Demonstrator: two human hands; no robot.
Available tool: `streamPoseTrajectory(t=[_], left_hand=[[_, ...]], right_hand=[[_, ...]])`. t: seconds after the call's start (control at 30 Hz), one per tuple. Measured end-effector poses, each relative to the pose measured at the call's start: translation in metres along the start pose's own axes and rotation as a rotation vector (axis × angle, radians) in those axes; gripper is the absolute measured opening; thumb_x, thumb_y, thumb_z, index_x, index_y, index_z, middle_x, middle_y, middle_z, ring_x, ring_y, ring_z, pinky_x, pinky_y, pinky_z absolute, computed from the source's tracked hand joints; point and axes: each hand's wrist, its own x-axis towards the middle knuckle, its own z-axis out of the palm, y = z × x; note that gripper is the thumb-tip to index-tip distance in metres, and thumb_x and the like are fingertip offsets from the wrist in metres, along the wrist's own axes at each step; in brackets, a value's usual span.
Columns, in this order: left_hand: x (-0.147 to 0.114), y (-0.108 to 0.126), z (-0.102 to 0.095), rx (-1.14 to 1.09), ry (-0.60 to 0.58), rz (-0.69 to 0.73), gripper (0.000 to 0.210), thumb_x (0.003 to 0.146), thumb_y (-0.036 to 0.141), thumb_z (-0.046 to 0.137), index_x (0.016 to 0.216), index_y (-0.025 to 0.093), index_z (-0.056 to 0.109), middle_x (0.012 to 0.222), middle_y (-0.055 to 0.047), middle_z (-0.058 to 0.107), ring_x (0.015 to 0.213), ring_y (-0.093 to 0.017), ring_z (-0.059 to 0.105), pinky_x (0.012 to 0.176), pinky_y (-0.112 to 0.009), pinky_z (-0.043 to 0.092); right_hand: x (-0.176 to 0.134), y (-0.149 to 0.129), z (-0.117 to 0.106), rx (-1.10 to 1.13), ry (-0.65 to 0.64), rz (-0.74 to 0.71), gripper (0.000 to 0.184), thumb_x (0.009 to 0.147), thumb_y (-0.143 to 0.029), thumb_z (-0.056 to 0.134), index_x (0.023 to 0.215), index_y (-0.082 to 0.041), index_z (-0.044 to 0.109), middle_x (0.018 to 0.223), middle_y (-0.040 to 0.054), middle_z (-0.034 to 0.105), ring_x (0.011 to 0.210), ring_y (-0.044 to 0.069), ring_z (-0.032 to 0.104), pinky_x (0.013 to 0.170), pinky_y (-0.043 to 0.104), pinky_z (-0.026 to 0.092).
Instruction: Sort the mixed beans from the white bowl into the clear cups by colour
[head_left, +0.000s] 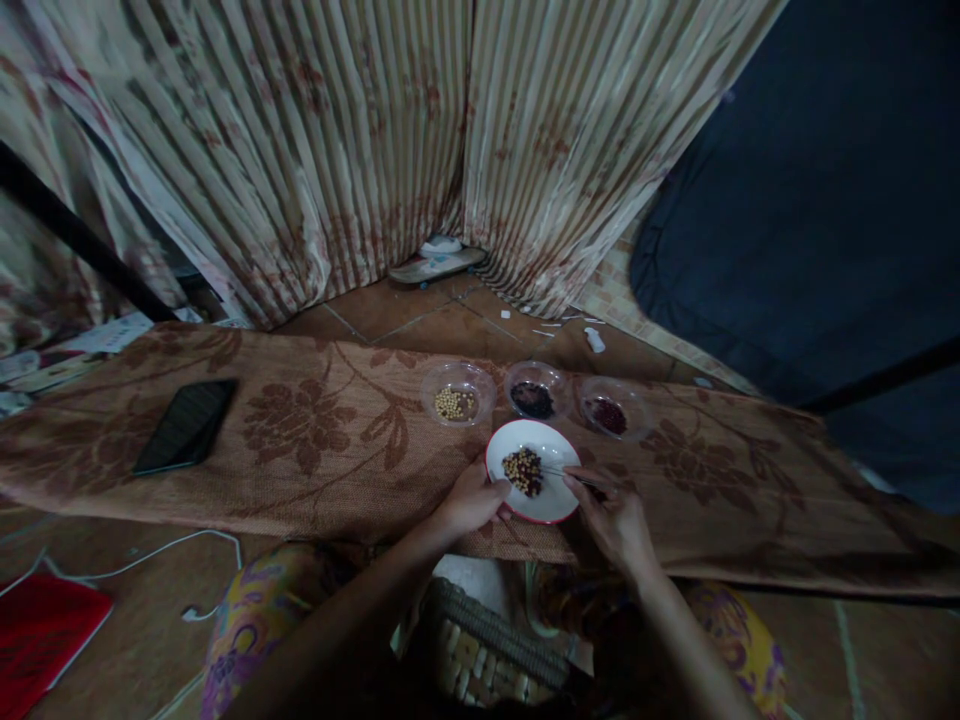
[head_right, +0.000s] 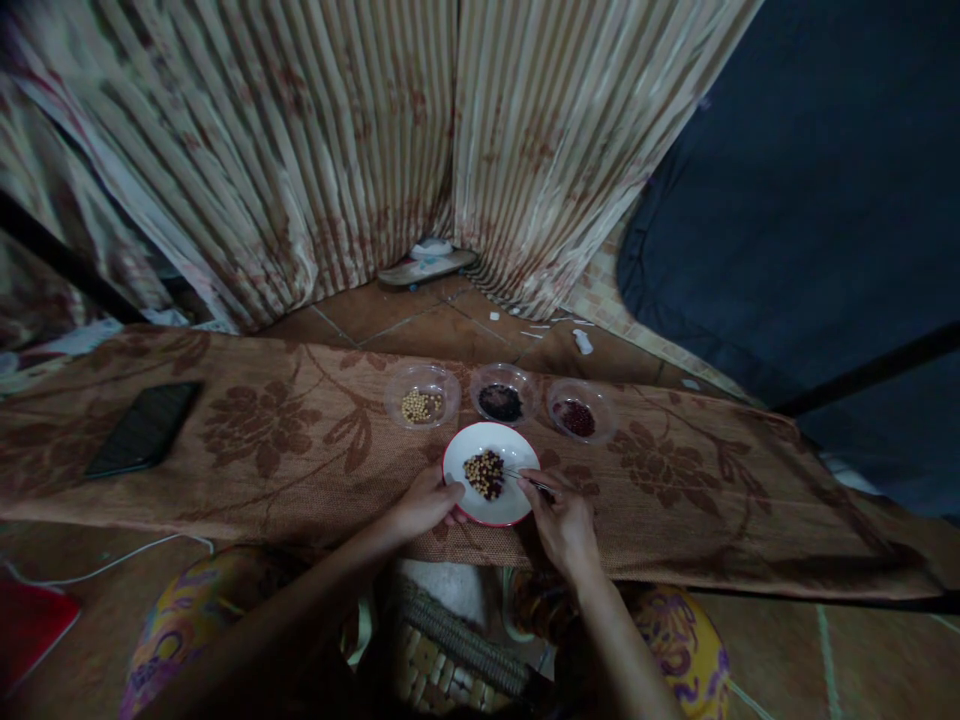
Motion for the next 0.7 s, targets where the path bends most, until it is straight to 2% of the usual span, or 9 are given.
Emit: streamPoseTrajectory(t=[0.13, 0.27, 0.5, 0.7], left_hand=[[-0.0021, 0.0038, 0.0006, -0.008, 0.004, 0.005, 0.024, 0.076, 0.014, 0.045, 0.098, 0.011, 0.054, 0.061, -0.001, 0.062, 0.048, -0.011, 0.059, 0.04, -0.018, 0.045], [-0.0016, 0.0034, 0.0001, 0.006, 0.006, 0.002, 0.024, 0.075, 0.014, 0.045, 0.096, 0.011, 0.055, 0.06, -0.002, 0.061, 0.048, -0.012, 0.059, 0.039, -0.018, 0.045], [-0.0002, -0.0003, -0.0005, -0.026, 0.007, 0.02, 0.034, 0.074, 0.014, 0.045, 0.107, 0.011, 0.052, 0.06, -0.001, 0.063, 0.048, -0.013, 0.06, 0.04, -0.018, 0.046], [-0.001, 0.0013, 0.0001, -0.017, 0.015, -0.002, 0.026, 0.075, 0.013, 0.043, 0.1, 0.011, 0.053, 0.057, 0.0, 0.06, 0.047, -0.012, 0.059, 0.039, -0.017, 0.045]], right_hand=[[0.0034, 0.0022, 0.0024, 0.023, -0.017, -0.001, 0.033, 0.08, -0.049, 0.056, 0.088, -0.021, 0.072, 0.096, 0.0096, 0.071, 0.09, 0.025, 0.065, 0.075, 0.036, 0.052], [0.005, -0.0012, 0.0034, 0.024, -0.015, -0.025, 0.03, 0.08, -0.045, 0.056, 0.087, -0.021, 0.072, 0.094, 0.0089, 0.071, 0.089, 0.025, 0.066, 0.078, 0.037, 0.051], [0.003, -0.004, 0.0044, 0.035, -0.015, 0.009, 0.03, 0.08, -0.044, 0.056, 0.088, -0.02, 0.071, 0.096, 0.0098, 0.07, 0.092, 0.025, 0.065, 0.079, 0.037, 0.051], [0.0027, 0.0004, 0.0046, 0.038, -0.013, 0.022, 0.03, 0.08, -0.045, 0.056, 0.089, -0.021, 0.071, 0.099, 0.0104, 0.07, 0.093, 0.026, 0.064, 0.081, 0.038, 0.051]])
